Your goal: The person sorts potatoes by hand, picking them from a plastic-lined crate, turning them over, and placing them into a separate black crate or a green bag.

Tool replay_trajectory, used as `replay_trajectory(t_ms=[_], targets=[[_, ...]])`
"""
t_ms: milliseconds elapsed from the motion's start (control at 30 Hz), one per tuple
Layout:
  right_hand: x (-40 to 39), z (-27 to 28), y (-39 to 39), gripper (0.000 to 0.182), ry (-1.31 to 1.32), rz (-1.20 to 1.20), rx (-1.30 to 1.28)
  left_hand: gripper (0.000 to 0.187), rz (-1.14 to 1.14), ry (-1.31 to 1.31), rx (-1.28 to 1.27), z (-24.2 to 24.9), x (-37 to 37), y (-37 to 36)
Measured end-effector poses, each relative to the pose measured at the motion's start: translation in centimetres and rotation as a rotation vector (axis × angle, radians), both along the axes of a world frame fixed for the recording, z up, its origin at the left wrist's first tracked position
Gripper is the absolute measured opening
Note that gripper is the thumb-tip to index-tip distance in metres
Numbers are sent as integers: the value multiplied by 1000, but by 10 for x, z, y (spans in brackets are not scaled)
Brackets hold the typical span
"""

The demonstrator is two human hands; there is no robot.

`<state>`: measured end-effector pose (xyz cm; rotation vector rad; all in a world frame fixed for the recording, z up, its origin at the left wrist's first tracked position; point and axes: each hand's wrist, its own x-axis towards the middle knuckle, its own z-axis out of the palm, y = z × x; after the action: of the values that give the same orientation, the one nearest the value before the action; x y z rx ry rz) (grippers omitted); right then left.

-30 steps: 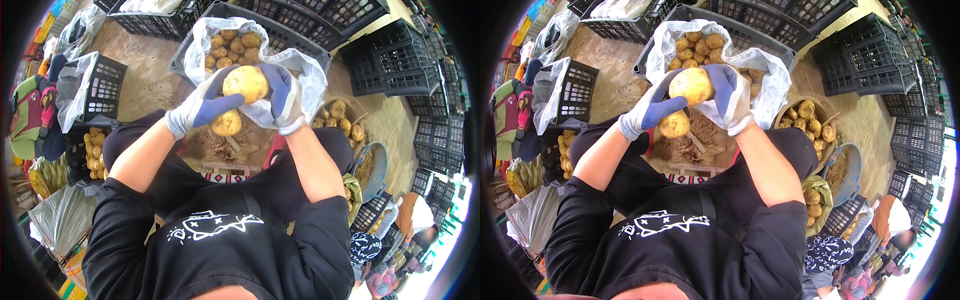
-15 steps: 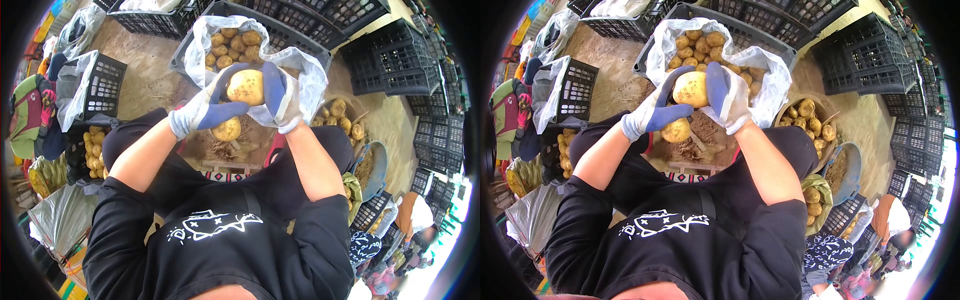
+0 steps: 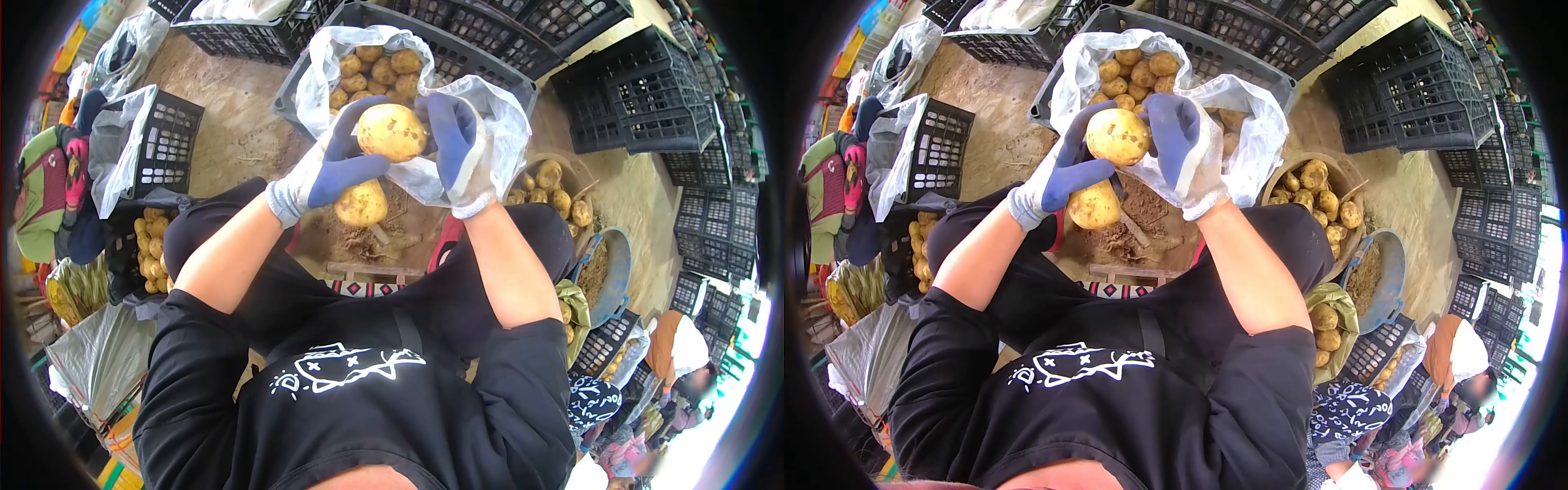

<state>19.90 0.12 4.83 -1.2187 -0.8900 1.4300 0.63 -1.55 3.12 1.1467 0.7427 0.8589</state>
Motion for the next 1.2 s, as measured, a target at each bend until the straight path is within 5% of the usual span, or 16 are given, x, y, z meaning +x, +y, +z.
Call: replay_trajectory(t_ms=[100, 200, 467, 533, 600, 767, 1100, 1200], targets=[[1, 1, -2, 18, -73, 110, 228, 76, 86, -30, -126, 7, -1, 3], [-1, 2, -1, 17, 28, 38, 167, 78, 110, -64, -190, 11, -1, 4], [0, -13, 3, 39, -79, 231, 40, 83, 159, 11, -53, 2, 1, 5], [1, 1, -2, 46, 50, 298, -30, 87, 227, 250, 188, -5, 3, 5], [2, 1, -5, 53, -60, 284, 209, 88, 217, 193, 78, -4, 3, 5], [3, -10, 4, 25, 364, 164, 55, 80, 95, 81, -15, 6, -2, 5], [-3, -7, 2, 23, 388, 127, 35, 71, 110, -47, -102, 8, -4, 6], [-3, -13, 1, 24, 22, 150, 305, 71, 88, -176, -236, 7, -1, 6]])
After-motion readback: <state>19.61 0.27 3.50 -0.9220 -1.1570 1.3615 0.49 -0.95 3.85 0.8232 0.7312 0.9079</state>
